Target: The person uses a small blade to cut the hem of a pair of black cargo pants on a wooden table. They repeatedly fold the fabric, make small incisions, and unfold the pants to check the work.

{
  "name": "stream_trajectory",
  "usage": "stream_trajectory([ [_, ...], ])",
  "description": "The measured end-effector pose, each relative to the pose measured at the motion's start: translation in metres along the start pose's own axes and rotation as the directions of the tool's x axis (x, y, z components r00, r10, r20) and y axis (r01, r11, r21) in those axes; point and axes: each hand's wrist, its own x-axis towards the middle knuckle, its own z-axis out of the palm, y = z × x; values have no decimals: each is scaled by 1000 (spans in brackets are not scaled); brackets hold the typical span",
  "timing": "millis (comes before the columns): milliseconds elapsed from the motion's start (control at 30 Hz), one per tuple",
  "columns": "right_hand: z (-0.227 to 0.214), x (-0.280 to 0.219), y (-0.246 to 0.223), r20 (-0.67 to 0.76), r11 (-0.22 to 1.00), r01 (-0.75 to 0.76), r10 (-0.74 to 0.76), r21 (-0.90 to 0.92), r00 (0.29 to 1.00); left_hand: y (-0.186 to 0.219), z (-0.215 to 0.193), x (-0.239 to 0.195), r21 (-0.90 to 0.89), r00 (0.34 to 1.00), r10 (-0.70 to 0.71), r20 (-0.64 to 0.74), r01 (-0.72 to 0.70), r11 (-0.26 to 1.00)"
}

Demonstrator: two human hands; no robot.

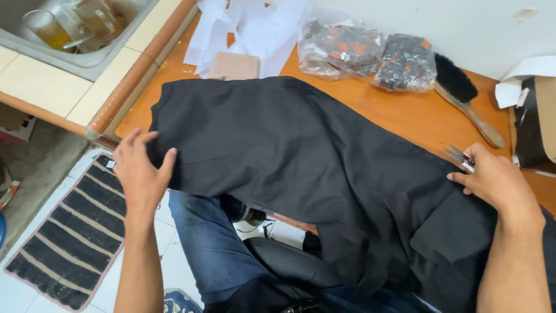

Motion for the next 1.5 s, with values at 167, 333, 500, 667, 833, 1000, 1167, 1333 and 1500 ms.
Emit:
stream_trajectory([
  [167, 32, 37, 34, -128, 988, -31, 11, -154, 992, -19, -21, 3, -237, 916, -302, 266, 365, 900],
  [333, 101, 111, 131, -500, 899, 305, -115, 316, 858, -30, -14, -3, -525, 890, -210, 404, 414, 743],
  [500, 86, 91, 117, -363, 898, 140, 24, 417, 931, -4, -34, -5, -261, 876, -135, 464, 281, 923],
  [667, 13, 33, 13, -576, 746, 486, -170, 455, 800, 10, -26, 32, -414, 976, -96, 196, 171, 894],
  [833, -44, -20, -121, -453, 646, 517, -283, 561, 845, 9, 26, 85, -253, 939, -85, 334, 176, 951],
  [1000, -28, -7, -196, -473, 382, 636, -440, 671, 764, 10, 52, 96, -287, 903, -181, 390, 306, 908],
  [1167, -15, 3, -213, -522, 195, 630, -408, 752, 749, 51, 23, 83, -739, 930, 266, 253, 8, 674],
  [1333, -19, -3, -213, -641, -186, 638, -452, 748, 620, 102, 33, 81, -921, 845, 436, 309, 152, 358],
  [1500, -23, 5, -193, -601, -406, 444, -545, 799, 584, 164, 39, 82, -963, 840, 500, 210, 267, -43],
])
